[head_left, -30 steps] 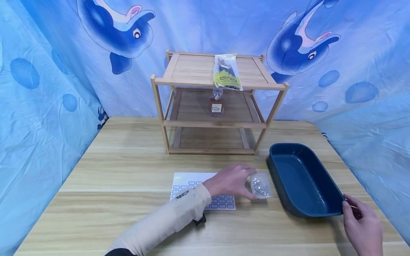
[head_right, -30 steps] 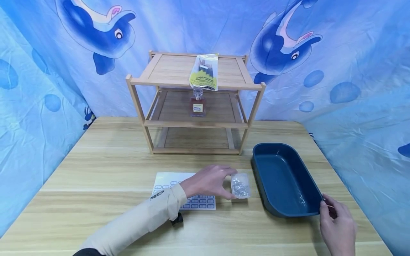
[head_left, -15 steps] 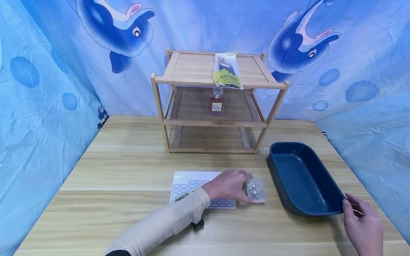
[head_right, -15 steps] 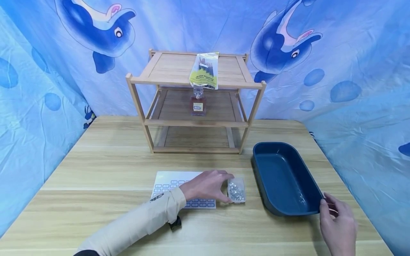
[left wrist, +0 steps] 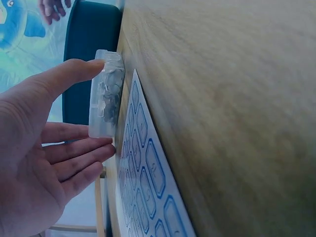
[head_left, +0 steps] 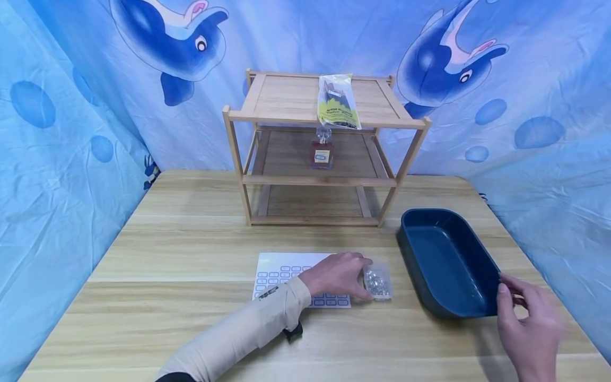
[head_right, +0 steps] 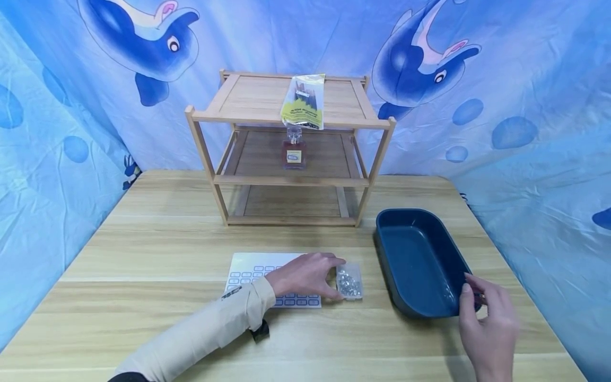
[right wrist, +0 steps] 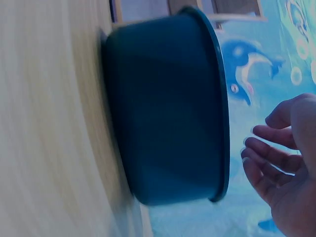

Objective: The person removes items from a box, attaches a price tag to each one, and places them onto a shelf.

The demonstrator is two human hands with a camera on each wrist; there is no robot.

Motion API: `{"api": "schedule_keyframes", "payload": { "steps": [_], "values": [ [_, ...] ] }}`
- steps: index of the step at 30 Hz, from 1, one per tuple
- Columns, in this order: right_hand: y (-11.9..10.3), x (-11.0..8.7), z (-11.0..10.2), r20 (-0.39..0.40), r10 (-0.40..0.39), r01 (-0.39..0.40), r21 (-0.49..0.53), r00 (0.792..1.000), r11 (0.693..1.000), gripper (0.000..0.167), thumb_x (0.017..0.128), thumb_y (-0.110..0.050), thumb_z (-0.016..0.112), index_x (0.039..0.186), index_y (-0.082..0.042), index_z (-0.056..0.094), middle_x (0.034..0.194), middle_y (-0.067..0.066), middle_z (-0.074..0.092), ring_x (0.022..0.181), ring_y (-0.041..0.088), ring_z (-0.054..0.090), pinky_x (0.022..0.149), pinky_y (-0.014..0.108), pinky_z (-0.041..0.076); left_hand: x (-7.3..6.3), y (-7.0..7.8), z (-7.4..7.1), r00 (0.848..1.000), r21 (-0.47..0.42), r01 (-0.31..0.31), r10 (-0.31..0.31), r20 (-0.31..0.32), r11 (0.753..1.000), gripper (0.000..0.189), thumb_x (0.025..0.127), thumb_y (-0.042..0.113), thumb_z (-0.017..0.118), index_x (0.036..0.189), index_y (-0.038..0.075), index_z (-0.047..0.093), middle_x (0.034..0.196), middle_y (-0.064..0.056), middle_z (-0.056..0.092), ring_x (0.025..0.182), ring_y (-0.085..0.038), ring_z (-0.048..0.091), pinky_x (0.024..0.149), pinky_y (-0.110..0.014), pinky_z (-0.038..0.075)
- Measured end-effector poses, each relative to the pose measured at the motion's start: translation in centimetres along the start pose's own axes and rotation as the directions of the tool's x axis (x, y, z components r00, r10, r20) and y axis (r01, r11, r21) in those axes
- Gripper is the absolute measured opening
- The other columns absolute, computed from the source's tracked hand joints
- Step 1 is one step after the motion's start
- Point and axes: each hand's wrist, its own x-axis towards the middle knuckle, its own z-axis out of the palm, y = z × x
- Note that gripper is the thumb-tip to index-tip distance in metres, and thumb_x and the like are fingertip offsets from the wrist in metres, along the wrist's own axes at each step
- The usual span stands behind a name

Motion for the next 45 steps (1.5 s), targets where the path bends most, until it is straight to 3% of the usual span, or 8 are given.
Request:
{"api": "schedule_keyframes", "payload": {
  "steps": [3,9,11,14,19,29,39,45],
  "values": [
    [-0.8,0.1,0.8,0.024,-0.068,0.067,0.028,0.997,0.997,0.021,0.089,0.013,0.064,0.109,0.013,0.072,0.108,-0.025,0.057,0.099,-0.015,0.050,0.085,0.004,0.038,0.0,0.1,-0.1,1.000,0.003,0.004,-0.004,0.008,1.000,0.073,0.082,0.043,0.088,0.139,0.004,0.062,0.111,-0.001,0.067,0.081,-0.006,0.053,0.068,-0.016,0.045],
    [-2.6,0.1,2.5,0.085,-0.173,0.164,0.101,0.981,0.981,0.021,0.088,0.013,0.064,0.108,0.012,0.072,0.101,0.017,0.068,0.099,-0.011,0.051,0.088,0.006,0.038,-0.2,0.0,-0.2,1.000,-0.005,-0.005,0.005,0.016,1.000,0.082,0.084,0.045,0.086,0.147,0.002,0.055,0.117,-0.005,0.068,0.086,-0.009,0.054,0.074,-0.019,0.046],
    [-3.2,0.1,2.9,0.129,-0.199,0.183,0.125,0.971,0.975,0.022,0.089,0.011,0.064,0.109,0.011,0.072,0.103,0.023,0.068,0.098,-0.008,0.051,0.089,0.007,0.039,-0.4,-0.2,-0.3,1.000,-0.004,-0.008,0.008,0.012,1.000,0.084,0.085,0.048,0.084,0.149,0.003,0.052,0.121,-0.006,0.068,0.092,-0.009,0.057,0.081,-0.020,0.049],
    [-4.4,0.1,3.7,0.194,-0.224,0.200,0.135,0.955,0.970,0.023,0.089,0.009,0.066,0.111,0.008,0.072,0.105,0.019,0.068,0.096,-0.002,0.054,0.088,0.007,0.039,-1.0,-0.7,-0.6,1.000,-0.037,0.010,-0.010,-0.008,0.999,0.080,0.090,0.048,0.080,0.151,0.005,0.051,0.133,-0.009,0.065,0.112,-0.013,0.061,0.097,-0.025,0.049],
    [-6.0,0.0,5.5,0.301,-0.267,0.214,0.196,0.915,0.957,0.026,0.088,0.009,0.069,0.113,0.003,0.072,0.108,0.012,0.069,0.093,0.010,0.058,0.085,0.010,0.044,-2.6,-1.9,-1.9,0.995,-0.116,0.056,-0.065,-0.079,0.992,0.062,0.098,0.041,0.072,0.148,0.008,0.055,0.147,-0.010,0.057,0.138,-0.025,0.051,0.113,-0.037,0.041],
    [-7.9,-0.5,8.8,0.424,-0.350,0.242,0.288,0.835,0.927,0.028,0.086,0.007,0.075,0.112,-0.004,0.071,0.111,0.003,0.070,0.094,0.017,0.064,0.081,0.019,0.052,-6.6,-5.3,-4.0,0.964,-0.220,0.127,-0.173,-0.202,0.967,0.049,0.102,0.034,0.067,0.144,0.009,0.060,0.146,-0.009,0.058,0.141,-0.029,0.047,0.116,-0.049,0.037],
    [-8.9,-0.5,12.1,0.625,-0.225,0.090,0.241,0.748,0.966,0.024,0.093,-0.004,0.075,0.117,-0.003,0.071,0.106,0.003,0.068,0.093,0.014,0.064,0.076,0.036,0.060,-10.3,-8.7,-4.8,0.898,-0.282,0.249,-0.330,-0.290,0.927,0.049,0.100,0.031,0.071,0.140,0.004,0.062,0.143,-0.016,0.060,0.141,-0.041,0.045,0.113,-0.059,0.037],
    [-9.2,-0.2,13.4,0.680,-0.180,0.050,0.207,0.711,0.977,0.024,0.095,-0.007,0.075,0.118,-0.004,0.071,0.105,0.005,0.069,0.094,0.016,0.064,0.080,0.038,0.060,-11.9,-9.9,-4.5,0.886,-0.267,0.266,-0.344,-0.311,0.926,0.046,0.100,0.028,0.071,0.138,0.004,0.063,0.141,-0.014,0.061,0.135,-0.036,0.052,0.111,-0.054,0.042]
  ]
}}
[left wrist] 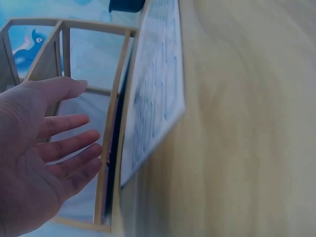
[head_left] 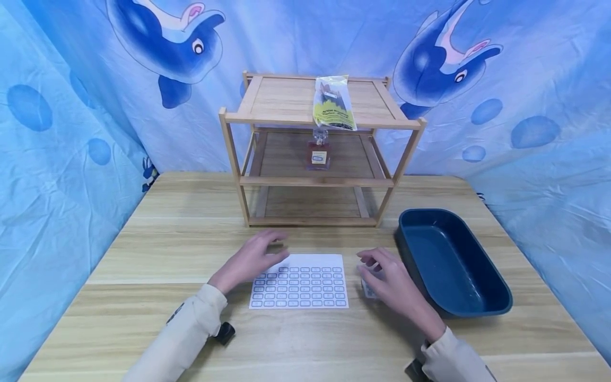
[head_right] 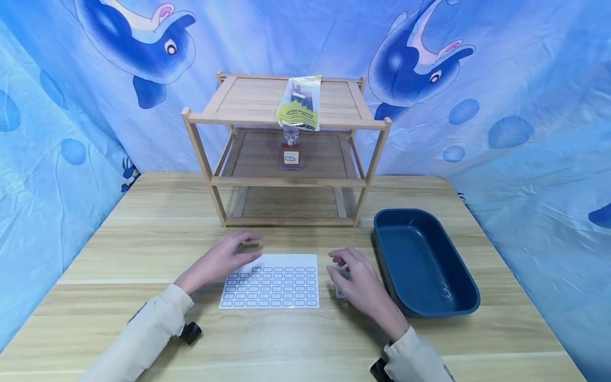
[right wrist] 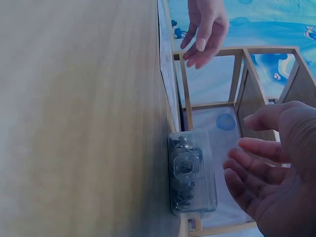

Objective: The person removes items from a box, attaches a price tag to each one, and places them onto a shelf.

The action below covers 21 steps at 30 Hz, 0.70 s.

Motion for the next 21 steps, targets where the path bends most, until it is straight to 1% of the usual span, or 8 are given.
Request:
{"api": "schedule_keyframes", "payload": {
  "steps": [2,4,7,10,14,21],
  "values": [
    [0.2,0.3,0.2,0.017,0.009,-0.009,0.005,1.000,1.000,0.025,0.094,-0.008,0.076,0.119,-0.003,0.071,0.106,0.006,0.070,0.095,0.016,0.064,0.081,0.039,0.059,-0.3,-0.4,-0.2,1.000,0.008,-0.004,0.004,-0.009,1.000,0.045,0.100,0.027,0.071,0.137,0.003,0.063,0.141,-0.014,0.061,0.135,-0.036,0.052,0.110,-0.054,0.042],
    [0.4,0.7,0.5,0.025,-0.002,0.001,0.017,1.000,1.000,0.025,0.094,-0.007,0.076,0.118,-0.002,0.070,0.105,0.007,0.070,0.095,0.018,0.064,0.081,0.040,0.059,-0.7,-0.7,-0.4,1.000,0.019,-0.006,0.007,-0.014,1.000,0.045,0.099,0.027,0.072,0.137,0.003,0.064,0.140,-0.015,0.061,0.133,-0.036,0.054,0.109,-0.054,0.044],
    [0.7,1.2,0.9,0.037,-0.015,0.014,0.027,0.999,1.000,0.025,0.093,-0.007,0.077,0.117,-0.001,0.070,0.104,0.007,0.070,0.093,0.018,0.065,0.080,0.040,0.059,-1.1,-1.3,-0.7,1.000,0.026,-0.007,0.007,-0.024,1.000,0.044,0.098,0.025,0.072,0.135,0.002,0.064,0.137,-0.016,0.063,0.128,-0.036,0.057,0.105,-0.054,0.047],
    [0.9,1.6,1.3,0.065,-0.006,0.005,0.025,0.998,1.000,0.026,0.094,-0.009,0.076,0.118,-0.001,0.070,0.105,0.006,0.070,0.093,0.019,0.066,0.081,0.041,0.059,-1.5,-1.9,-0.9,0.999,0.025,-0.009,0.010,-0.036,1.000,0.043,0.097,0.023,0.074,0.133,0.001,0.065,0.132,-0.015,0.065,0.122,-0.035,0.062,0.101,-0.053,0.050],
    [1.0,2.3,1.7,0.099,0.010,-0.013,0.029,0.995,0.999,0.029,0.094,-0.010,0.076,0.122,-0.002,0.070,0.107,0.008,0.069,0.096,0.021,0.067,0.084,0.042,0.059,-1.8,-2.6,-1.1,0.998,0.031,-0.021,0.023,-0.056,0.999,0.042,0.095,0.017,0.076,0.130,-0.002,0.065,0.128,-0.017,0.066,0.116,-0.036,0.064,0.098,-0.053,0.052],
    [1.1,3.2,2.4,0.129,0.011,-0.016,0.034,0.992,0.999,0.030,0.094,-0.012,0.077,0.121,-0.001,0.070,0.108,0.008,0.068,0.098,0.022,0.066,0.084,0.042,0.058,-2.2,-3.5,-1.0,0.998,0.044,-0.006,0.009,-0.064,0.999,0.040,0.093,0.014,0.077,0.128,-0.003,0.066,0.126,-0.017,0.066,0.114,-0.036,0.064,0.098,-0.053,0.052]
  ]
}}
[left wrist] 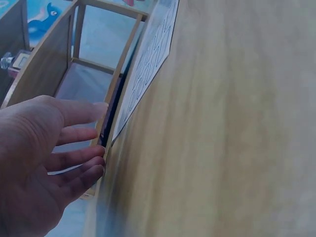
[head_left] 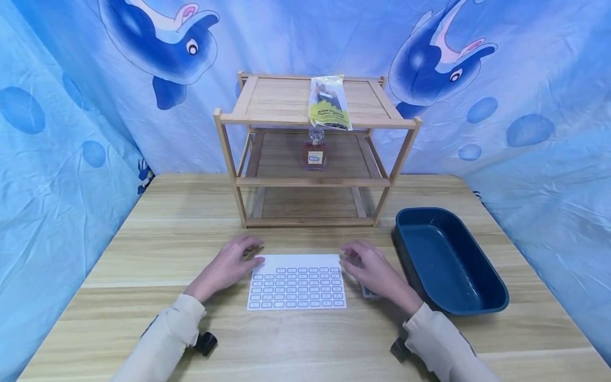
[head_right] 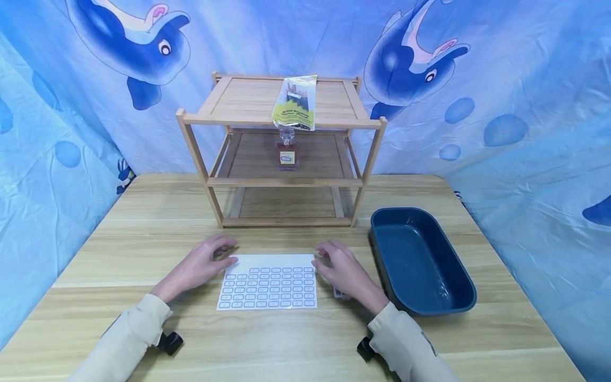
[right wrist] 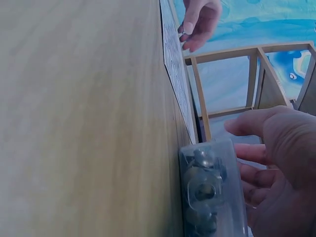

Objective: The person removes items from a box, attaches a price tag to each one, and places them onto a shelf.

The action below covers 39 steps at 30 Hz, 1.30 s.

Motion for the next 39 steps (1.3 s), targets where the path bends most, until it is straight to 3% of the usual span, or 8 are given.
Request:
{"api": "schedule_keyframes", "payload": {
  "steps": [10,18,24,33,39],
  "values": [
    [0.0,0.9,0.7,0.068,0.041,-0.039,-0.027,0.997,0.999,0.031,0.091,-0.011,0.080,0.119,-0.002,0.071,0.108,0.006,0.066,0.098,0.019,0.064,0.083,0.036,0.057,-0.8,-0.8,-0.1,0.999,0.040,0.039,-0.039,-0.006,0.998,0.037,0.092,0.018,0.079,0.124,0.000,0.069,0.122,-0.013,0.063,0.115,-0.034,0.060,0.099,-0.055,0.050],
    [-0.1,1.4,1.1,0.118,0.123,-0.114,-0.082,0.985,0.990,0.037,0.089,-0.017,0.082,0.122,-0.004,0.071,0.111,0.006,0.064,0.105,0.023,0.062,0.091,0.041,0.055,-0.5,-0.8,0.2,0.998,0.072,0.068,-0.068,0.006,0.995,0.041,0.090,0.023,0.082,0.121,0.000,0.068,0.118,-0.011,0.061,0.114,-0.032,0.056,0.098,-0.053,0.049],
    [-0.3,1.7,1.2,0.122,0.137,-0.121,-0.128,0.983,0.984,0.038,0.086,-0.017,0.085,0.119,-0.003,0.072,0.111,0.008,0.064,0.105,0.026,0.062,0.091,0.044,0.054,-0.1,-0.7,0.4,0.997,0.082,0.073,-0.073,-0.005,0.994,0.039,0.088,0.022,0.084,0.116,-0.001,0.068,0.111,-0.010,0.060,0.107,-0.030,0.057,0.093,-0.049,0.051],
    [-0.7,2.0,1.3,0.137,0.172,-0.156,-0.114,0.976,0.981,0.034,0.087,-0.015,0.084,0.117,-0.003,0.071,0.108,0.007,0.062,0.103,0.025,0.061,0.090,0.043,0.054,0.2,-0.7,0.5,0.999,0.012,0.043,-0.042,-0.011,0.999,0.028,0.086,0.011,0.084,0.106,0.000,0.067,0.094,-0.004,0.062,0.088,-0.019,0.057,0.078,-0.036,0.052],
    [-0.9,2.1,1.2,0.154,0.191,-0.175,-0.112,0.970,0.978,0.032,0.088,-0.014,0.084,0.116,-0.004,0.071,0.107,0.006,0.061,0.101,0.024,0.061,0.088,0.043,0.055,0.2,-0.6,0.7,0.999,-0.001,0.043,-0.043,-0.017,0.999,0.021,0.087,0.008,0.083,0.099,0.003,0.066,0.090,-0.003,0.061,0.085,-0.018,0.055,0.075,-0.033,0.049]
  ]
}}
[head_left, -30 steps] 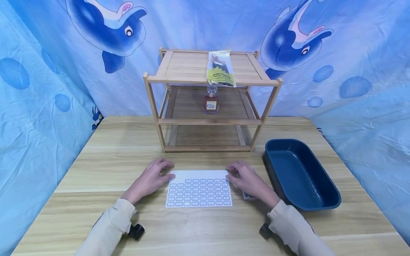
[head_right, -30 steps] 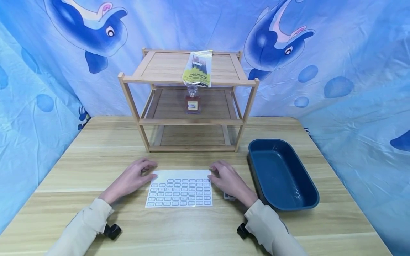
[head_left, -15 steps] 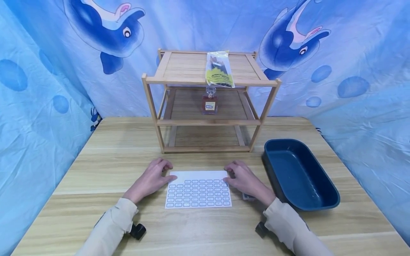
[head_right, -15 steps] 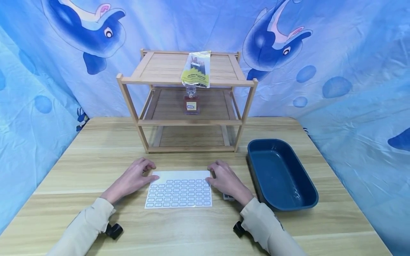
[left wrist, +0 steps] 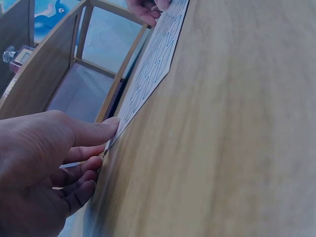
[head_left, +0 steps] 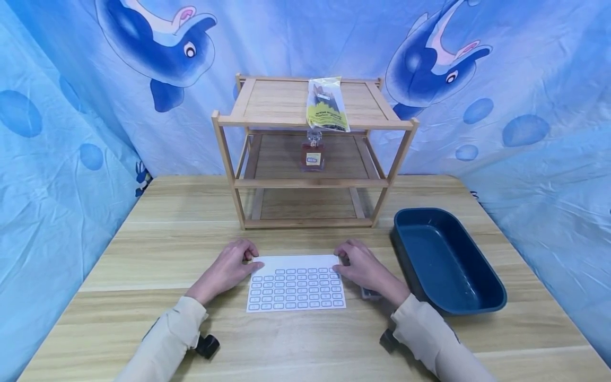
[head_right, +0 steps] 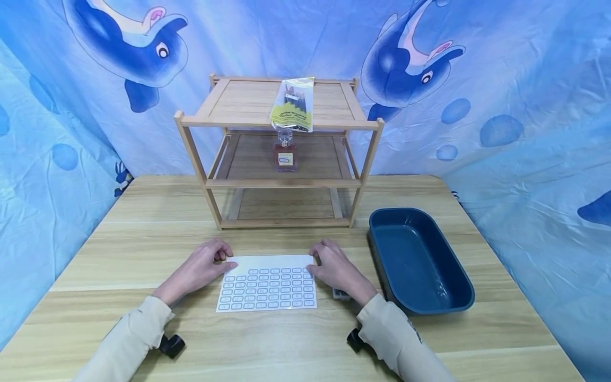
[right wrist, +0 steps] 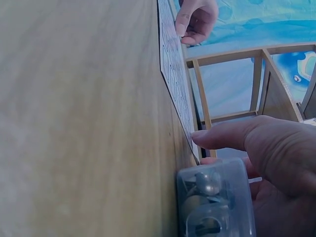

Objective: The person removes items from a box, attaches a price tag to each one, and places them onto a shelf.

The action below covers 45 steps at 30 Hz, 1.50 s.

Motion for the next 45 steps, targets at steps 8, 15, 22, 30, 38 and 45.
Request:
{"api": "schedule_keyframes", "payload": {
  "steps": [8,15,22,30,38,45],
  "values": [
    [-0.14,0.10,0.06,0.017,0.008,-0.008,-0.001,1.000,1.000,0.028,0.088,-0.014,0.083,0.111,-0.005,0.071,0.107,0.006,0.060,0.099,0.023,0.058,0.088,0.043,0.053,-0.23,0.07,0.10,1.000,0.011,0.009,-0.009,-0.002,1.000,0.017,0.088,0.008,0.082,0.095,0.004,0.066,0.089,-0.003,0.059,0.086,-0.019,0.053,0.075,-0.034,0.046],
    [-0.29,0.04,-0.02,0.024,0.017,-0.017,0.010,1.000,1.000,0.026,0.089,-0.013,0.082,0.110,-0.005,0.070,0.107,0.006,0.059,0.099,0.023,0.057,0.088,0.044,0.053,-0.30,0.16,0.16,1.000,0.008,0.021,-0.021,-0.001,1.000,0.015,0.089,0.007,0.081,0.093,0.005,0.066,0.089,-0.003,0.057,0.089,-0.022,0.051,0.077,-0.037,0.045],
    [-0.22,0.16,-0.06,0.023,0.004,-0.005,0.044,1.000,0.999,0.026,0.088,-0.009,0.081,0.109,-0.006,0.066,0.105,0.005,0.059,0.097,0.022,0.056,0.086,0.041,0.053,-0.18,0.05,0.28,1.000,-0.017,0.010,-0.010,0.004,1.000,0.017,0.089,0.004,0.079,0.095,0.005,0.064,0.089,-0.003,0.057,0.088,-0.021,0.052,0.078,-0.037,0.046],
    [-0.17,0.25,0.03,0.020,-0.005,0.003,0.083,1.000,0.997,0.030,0.086,-0.005,0.082,0.109,-0.008,0.062,0.098,0.002,0.058,0.089,0.018,0.056,0.077,0.036,0.053,-0.22,0.10,0.27,0.999,-0.103,0.020,-0.016,0.041,0.994,0.019,0.090,-0.001,0.075,0.097,0.006,0.059,0.084,-0.002,0.058,0.078,-0.016,0.055,0.066,-0.028,0.049],
    [0.01,0.17,0.10,0.008,-0.014,0.013,0.132,1.000,0.991,0.026,0.089,-0.003,0.077,0.109,-0.010,0.063,0.092,-0.001,0.061,0.082,0.014,0.059,0.071,0.032,0.054,-0.31,0.13,0.31,0.999,-0.142,0.001,0.004,0.035,0.990,0.015,0.094,0.000,0.070,0.100,0.007,0.058,0.087,0.000,0.062,0.081,-0.015,0.058,0.072,-0.028,0.052],
    [0.18,0.11,-0.08,-0.054,-0.080,0.087,0.134,0.995,0.987,0.022,0.091,0.002,0.073,0.112,-0.005,0.068,0.090,-0.001,0.064,0.079,0.012,0.060,0.068,0.029,0.054,-0.25,0.38,0.28,1.000,-0.245,0.006,-0.001,0.019,0.970,0.012,0.097,-0.001,0.067,0.101,0.006,0.059,0.091,-0.003,0.068,0.087,-0.018,0.063,0.083,-0.036,0.054]
  ]
}}
